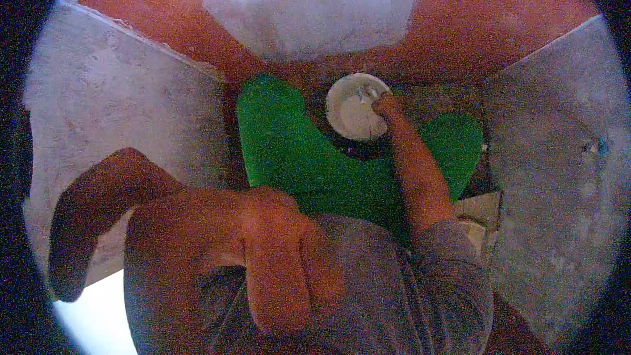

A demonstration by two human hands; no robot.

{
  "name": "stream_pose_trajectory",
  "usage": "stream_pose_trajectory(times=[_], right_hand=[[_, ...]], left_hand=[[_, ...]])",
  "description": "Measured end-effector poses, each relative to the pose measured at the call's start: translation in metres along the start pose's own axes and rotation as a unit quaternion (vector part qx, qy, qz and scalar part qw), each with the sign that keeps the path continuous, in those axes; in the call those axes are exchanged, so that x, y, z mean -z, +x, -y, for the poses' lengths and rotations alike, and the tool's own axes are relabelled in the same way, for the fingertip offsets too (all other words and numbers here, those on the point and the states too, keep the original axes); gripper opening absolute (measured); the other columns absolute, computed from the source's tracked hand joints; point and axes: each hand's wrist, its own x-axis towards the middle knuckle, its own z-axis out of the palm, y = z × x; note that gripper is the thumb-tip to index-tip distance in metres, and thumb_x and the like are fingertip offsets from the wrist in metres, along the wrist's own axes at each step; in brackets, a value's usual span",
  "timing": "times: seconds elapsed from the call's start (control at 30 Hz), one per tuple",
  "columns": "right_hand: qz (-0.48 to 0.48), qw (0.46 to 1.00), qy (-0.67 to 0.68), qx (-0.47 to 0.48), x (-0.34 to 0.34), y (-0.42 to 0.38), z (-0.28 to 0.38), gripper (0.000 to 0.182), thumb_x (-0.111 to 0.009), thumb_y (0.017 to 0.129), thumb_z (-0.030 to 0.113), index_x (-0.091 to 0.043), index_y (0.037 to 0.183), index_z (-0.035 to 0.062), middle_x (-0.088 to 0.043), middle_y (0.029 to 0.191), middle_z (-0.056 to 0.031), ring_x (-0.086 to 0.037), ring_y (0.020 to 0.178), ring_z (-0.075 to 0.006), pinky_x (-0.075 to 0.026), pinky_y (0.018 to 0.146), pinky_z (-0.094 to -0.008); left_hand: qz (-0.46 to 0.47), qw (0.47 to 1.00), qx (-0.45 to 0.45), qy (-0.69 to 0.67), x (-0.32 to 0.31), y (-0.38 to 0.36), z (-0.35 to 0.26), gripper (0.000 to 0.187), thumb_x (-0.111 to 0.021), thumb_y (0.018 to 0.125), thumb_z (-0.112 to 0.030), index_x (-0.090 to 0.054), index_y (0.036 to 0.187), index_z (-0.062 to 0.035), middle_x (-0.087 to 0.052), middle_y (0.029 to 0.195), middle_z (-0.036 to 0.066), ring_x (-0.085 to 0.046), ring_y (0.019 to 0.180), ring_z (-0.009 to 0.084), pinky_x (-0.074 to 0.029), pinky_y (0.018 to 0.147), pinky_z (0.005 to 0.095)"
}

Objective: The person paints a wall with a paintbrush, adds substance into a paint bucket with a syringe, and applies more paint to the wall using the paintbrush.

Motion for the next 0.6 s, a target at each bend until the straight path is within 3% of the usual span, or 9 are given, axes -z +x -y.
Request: stream_pose_trajectory(times=[0.07,0.13,0.27,0.33,0.4,0.47,0.5,0.53,0.6], right_hand=[[0.020,0.999,0.018,-0.018,0.001,-0.001,0.003,0.042,-0.060,0.072,0.027,-0.064,0.102,-0.0038,-0.063,0.105,-0.0229,-0.061,0.097,-0.0396,-0.048,0.085,-0.0467],[-0.029,0.994,-0.081,0.067,-0.032,0.017,-0.014,0.049,-0.057,0.078,0.033,-0.058,0.114,0.0008,-0.060,0.115,-0.0199,-0.053,0.112,-0.0352,-0.041,0.095,-0.0492],[-0.185,0.965,0.003,0.183,-0.046,0.032,-0.015,0.047,-0.061,0.075,0.031,-0.061,0.110,-0.0001,-0.060,0.113,-0.0209,-0.055,0.108,-0.0353,-0.043,0.091,-0.0479],[-0.268,0.934,0.092,0.219,-0.036,0.023,-0.009,0.043,-0.064,0.072,0.028,-0.064,0.103,-0.0022,-0.062,0.108,-0.0226,-0.059,0.100,-0.0369,-0.047,0.086,-0.0463],[-0.250,0.940,0.092,0.215,-0.038,0.018,-0.006,0.041,-0.066,0.070,0.026,-0.066,0.099,-0.0027,-0.062,0.106,-0.0235,-0.061,0.096,-0.0377,-0.049,0.083,-0.0456],[-0.120,0.978,0.007,0.170,-0.056,0.042,-0.017,0.040,-0.066,0.069,0.026,-0.066,0.098,-0.0015,-0.062,0.106,-0.0237,-0.061,0.095,-0.0377,-0.049,0.083,-0.0458],[-0.057,0.989,-0.030,0.134,-0.071,0.053,-0.030,0.040,-0.067,0.069,0.026,-0.067,0.098,-0.0009,-0.062,0.106,-0.0238,-0.061,0.095,-0.0377,-0.049,0.083,-0.0459],[-0.001,0.994,-0.060,0.086,-0.084,0.062,-0.049,0.039,-0.067,0.069,0.027,-0.067,0.098,-0.0003,-0.062,0.106,-0.0238,-0.061,0.094,-0.0377,-0.049,0.083,-0.0460],[-0.019,0.991,-0.099,0.086,-0.107,0.074,-0.057,0.039,-0.068,0.067,0.028,-0.068,0.094,0.0000,-0.063,0.103,-0.0248,-0.062,0.093,-0.0376,-0.049,0.083,-0.0470]], left_hand=[[-0.010,1.000,0.005,0.014,0.010,-0.003,0.000,0.031,-0.063,0.084,-0.022,-0.055,0.109,-0.0043,-0.060,0.083,0.005,-0.056,0.077,0.0125,-0.045,0.069,0.0251],[-0.022,0.999,0.015,0.039,0.027,-0.007,-0.002,0.032,-0.063,0.084,-0.022,-0.055,0.109,-0.0041,-0.060,0.083,0.005,-0.057,0.077,0.0122,-0.045,0.069,0.0247],[-0.141,0.965,0.103,0.196,0.110,-0.032,0.026,0.033,-0.064,0.084,-0.022,-0.055,0.110,-0.0037,-0.060,0.082,0.004,-0.057,0.077,0.0115,-0.045,0.069,0.0240],[-0.264,0.878,0.196,0.348,0.190,-0.075,0.069,0.031,-0.059,0.087,-0.026,-0.058,0.108,-0.0039,-0.059,0.079,0.002,-0.054,0.069,0.0101,-0.044,0.058,0.0265],[-0.484,0.756,0.256,0.358,0.248,-0.141,0.099,0.029,-0.061,0.084,-0.022,-0.059,0.108,-0.0053,-0.062,0.084,0.003,-0.057,0.074,0.0133,-0.047,0.063,0.0279],[-0.521,0.587,0.323,0.529,0.341,-0.259,0.143,0.030,-0.063,0.080,-0.015,-0.056,0.106,-0.0030,-0.063,0.091,0.012,-0.061,0.087,0.0270,-0.048,0.079,0.0367],[-0.534,0.435,0.351,0.634,0.388,-0.318,0.168,0.042,-0.069,0.076,-0.018,-0.051,0.111,-0.0026,-0.063,0.098,0.016,-0.060,0.093,0.0329,-0.047,0.084,0.0400],[-0.576,0.506,0.302,0.566,0.377,-0.314,0.157,0.050,-0.073,0.073,-0.018,-0.047,0.113,-0.0032,-0.061,0.101,0.016,-0.059,0.093,0.0311,-0.045,0.085,0.0405],[-0.506,0.506,0.245,0.654,0.345,-0.268,0.152,0.049,-0.071,0.074,-0.015,-0.048,0.116,-0.0023,-0.056,0.106,0.016,-0.055,0.099,0.0301,-0.043,0.089,0.0413]])
